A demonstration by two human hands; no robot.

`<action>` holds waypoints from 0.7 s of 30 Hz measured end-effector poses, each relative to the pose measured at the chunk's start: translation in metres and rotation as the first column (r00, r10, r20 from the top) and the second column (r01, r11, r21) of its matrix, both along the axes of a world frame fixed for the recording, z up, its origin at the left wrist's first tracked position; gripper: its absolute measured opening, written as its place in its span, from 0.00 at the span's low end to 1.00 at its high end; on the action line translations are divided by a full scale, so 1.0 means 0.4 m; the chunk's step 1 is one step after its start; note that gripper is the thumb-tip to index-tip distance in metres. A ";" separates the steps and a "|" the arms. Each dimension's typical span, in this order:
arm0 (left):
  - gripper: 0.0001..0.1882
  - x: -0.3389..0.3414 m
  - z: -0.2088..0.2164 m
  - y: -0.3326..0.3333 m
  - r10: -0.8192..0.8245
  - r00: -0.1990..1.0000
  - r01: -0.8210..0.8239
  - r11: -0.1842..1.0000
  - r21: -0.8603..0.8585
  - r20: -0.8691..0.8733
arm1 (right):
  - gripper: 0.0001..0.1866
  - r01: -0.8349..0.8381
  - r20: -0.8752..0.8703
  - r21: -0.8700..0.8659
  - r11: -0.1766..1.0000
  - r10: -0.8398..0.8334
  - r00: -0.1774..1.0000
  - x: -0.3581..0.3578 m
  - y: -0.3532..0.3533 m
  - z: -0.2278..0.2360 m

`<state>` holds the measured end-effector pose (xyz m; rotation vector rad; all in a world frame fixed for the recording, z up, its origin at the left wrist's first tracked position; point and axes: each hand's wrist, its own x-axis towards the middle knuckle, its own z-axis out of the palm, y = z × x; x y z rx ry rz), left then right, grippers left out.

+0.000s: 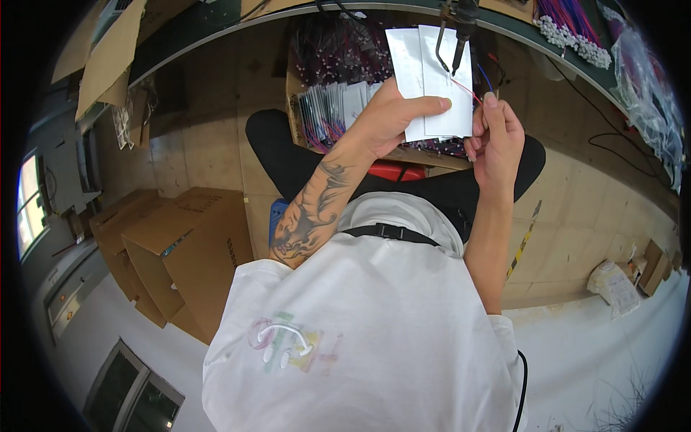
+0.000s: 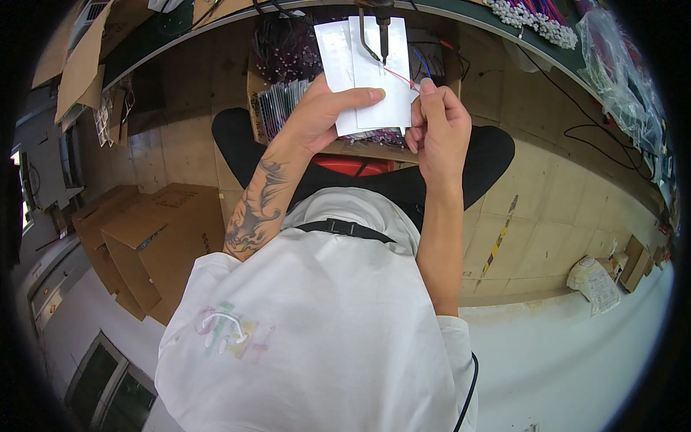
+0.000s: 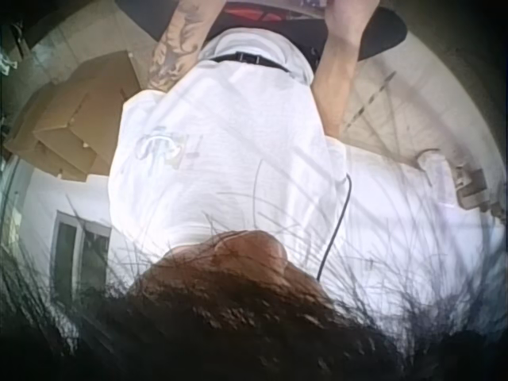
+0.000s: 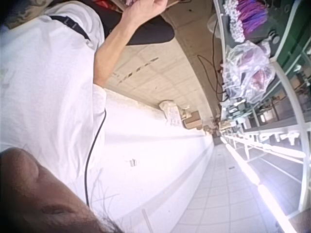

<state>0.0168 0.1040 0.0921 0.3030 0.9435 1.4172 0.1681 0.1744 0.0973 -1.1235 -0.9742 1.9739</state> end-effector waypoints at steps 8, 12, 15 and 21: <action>0.21 -0.011 -0.003 0.003 -0.067 0.998 0.067 0.997 0.027 -0.010 | 0.17 -0.203 0.068 0.096 0.974 0.197 0.978 0.025 0.018 -0.009; 0.22 -0.016 -0.007 0.005 -0.087 0.996 0.087 0.996 0.007 -0.018 | 0.17 -0.294 0.094 0.072 0.953 0.287 0.953 0.029 0.027 -0.005; 0.21 -0.016 -0.003 0.008 -0.085 0.996 0.085 0.996 -0.007 -0.036 | 0.17 -0.300 0.102 0.080 0.951 0.291 0.951 0.028 0.032 0.001; 0.21 -0.022 0.005 0.015 -0.095 0.995 0.095 0.995 0.019 -0.023 | 0.17 -0.301 0.066 0.055 0.952 0.297 0.953 0.025 0.042 0.007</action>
